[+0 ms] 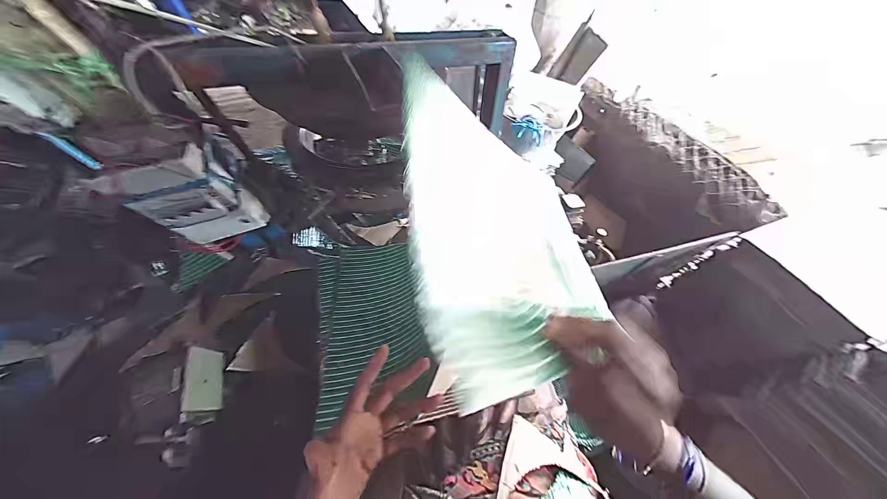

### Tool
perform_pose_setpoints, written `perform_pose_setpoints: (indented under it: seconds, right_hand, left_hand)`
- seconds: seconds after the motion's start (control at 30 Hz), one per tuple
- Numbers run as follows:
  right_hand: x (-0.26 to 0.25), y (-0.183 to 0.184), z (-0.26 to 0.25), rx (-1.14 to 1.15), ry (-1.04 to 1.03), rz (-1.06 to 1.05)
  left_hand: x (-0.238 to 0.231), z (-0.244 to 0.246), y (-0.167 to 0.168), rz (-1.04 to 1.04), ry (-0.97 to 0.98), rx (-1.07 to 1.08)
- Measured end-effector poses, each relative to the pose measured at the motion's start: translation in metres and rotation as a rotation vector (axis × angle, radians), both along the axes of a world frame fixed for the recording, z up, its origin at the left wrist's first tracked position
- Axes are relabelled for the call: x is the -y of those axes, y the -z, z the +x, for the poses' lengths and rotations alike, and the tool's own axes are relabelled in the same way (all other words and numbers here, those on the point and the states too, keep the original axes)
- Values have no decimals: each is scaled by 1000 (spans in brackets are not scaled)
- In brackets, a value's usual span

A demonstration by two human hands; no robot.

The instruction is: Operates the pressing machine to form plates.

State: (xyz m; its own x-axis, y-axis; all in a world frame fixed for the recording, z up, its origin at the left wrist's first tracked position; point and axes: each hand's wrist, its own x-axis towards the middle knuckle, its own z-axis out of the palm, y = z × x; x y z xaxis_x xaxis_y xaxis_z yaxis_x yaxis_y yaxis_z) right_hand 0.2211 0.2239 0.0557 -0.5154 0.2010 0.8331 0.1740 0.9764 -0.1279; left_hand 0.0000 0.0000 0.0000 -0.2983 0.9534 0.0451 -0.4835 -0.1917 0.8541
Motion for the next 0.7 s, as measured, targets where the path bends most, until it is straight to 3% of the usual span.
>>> perform_pose_setpoints:
  seconds: [0.07,0.13,0.23,0.4,0.47,0.6,0.7]
  right_hand:
    - [31,43,-24,243,-245,63]
    - [38,90,-33,395,-396,88]
    - [31,128,-30,499,-504,-96]
    - [0,90,-11,52,-112,-456]
    - [-21,78,3,-120,30,-496]
    - [-50,74,19,-318,81,-459]
    - [-54,79,20,-342,80,-462]
  left_hand:
    - [4,15,-11,-127,-193,72]
    - [3,30,2,-426,-449,-158]
    - [5,37,33,-589,-477,-449]
    - [14,-8,30,-401,-581,-552]
    - [9,-33,24,-333,-645,-540]
    - [-22,-83,1,-398,-748,-391]
    - [-75,-140,-12,-346,-801,-298]
